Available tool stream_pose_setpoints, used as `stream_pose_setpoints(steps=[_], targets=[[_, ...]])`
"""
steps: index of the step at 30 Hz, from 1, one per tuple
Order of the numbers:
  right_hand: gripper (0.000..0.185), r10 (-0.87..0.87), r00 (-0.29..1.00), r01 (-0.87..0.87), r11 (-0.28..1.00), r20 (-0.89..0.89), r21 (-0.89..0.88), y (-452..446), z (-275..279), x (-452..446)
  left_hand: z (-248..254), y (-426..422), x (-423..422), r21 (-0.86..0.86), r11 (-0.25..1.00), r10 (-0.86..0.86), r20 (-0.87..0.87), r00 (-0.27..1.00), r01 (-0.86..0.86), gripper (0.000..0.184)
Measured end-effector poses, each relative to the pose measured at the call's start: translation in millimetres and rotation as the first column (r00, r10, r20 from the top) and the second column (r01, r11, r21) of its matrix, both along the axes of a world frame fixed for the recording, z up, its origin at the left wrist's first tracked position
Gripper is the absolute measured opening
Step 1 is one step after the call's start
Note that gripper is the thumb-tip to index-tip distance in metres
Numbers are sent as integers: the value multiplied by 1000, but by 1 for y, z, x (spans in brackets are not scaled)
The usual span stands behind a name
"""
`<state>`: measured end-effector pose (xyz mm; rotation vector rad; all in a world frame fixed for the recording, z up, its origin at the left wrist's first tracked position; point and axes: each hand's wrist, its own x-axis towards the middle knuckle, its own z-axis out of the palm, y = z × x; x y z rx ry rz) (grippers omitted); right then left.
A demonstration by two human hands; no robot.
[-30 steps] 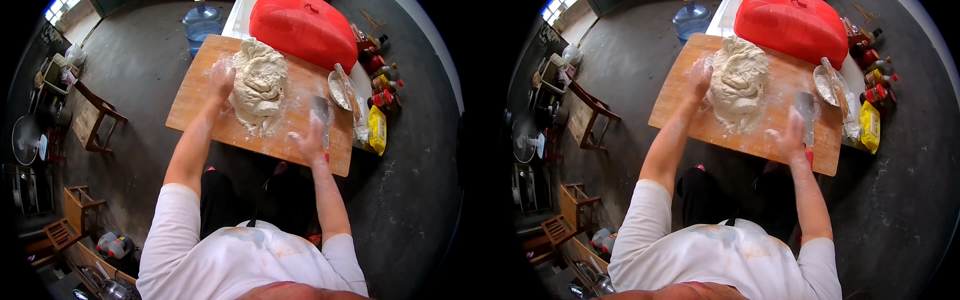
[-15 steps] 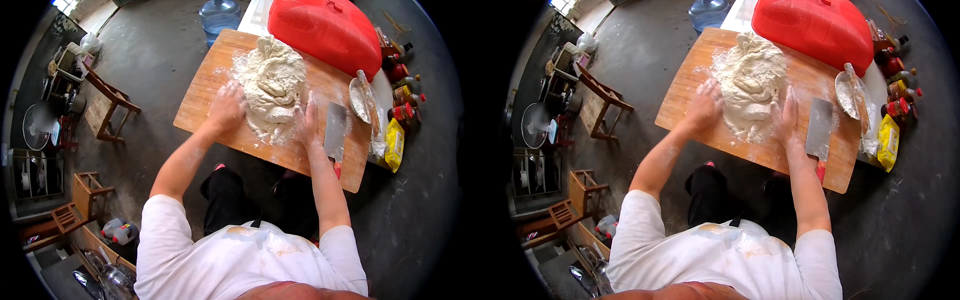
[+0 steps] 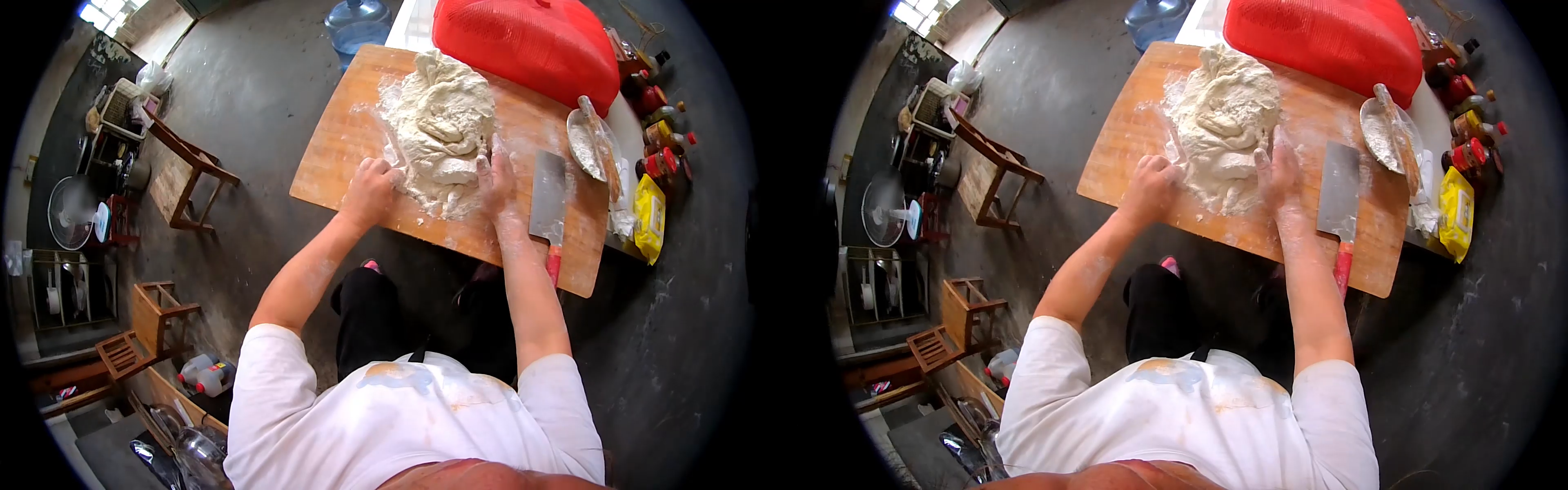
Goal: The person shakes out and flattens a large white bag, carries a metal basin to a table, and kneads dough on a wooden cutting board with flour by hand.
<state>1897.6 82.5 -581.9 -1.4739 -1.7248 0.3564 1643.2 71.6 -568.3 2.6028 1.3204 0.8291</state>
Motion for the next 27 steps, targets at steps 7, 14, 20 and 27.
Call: stream_pose_setpoints(steps=[7,14,20,27], targets=[[69,-47,998,48,998,37,-35,-2,2,-4,66,53,42,-384,921,139,481,866,66,20],[69,-82,992,80,997,98,23,-1,-2,-4,9,36,48,-38,987,161,230,960,-156,68],[65,-55,991,68,993,125,-98,-3,3,-3,17,7,85,-191,967,151,-93,984,-167,85],[60,-79,951,31,986,-299,-163,1,2,-23,26,35,84,-35,992,126,71,989,-124,55]])
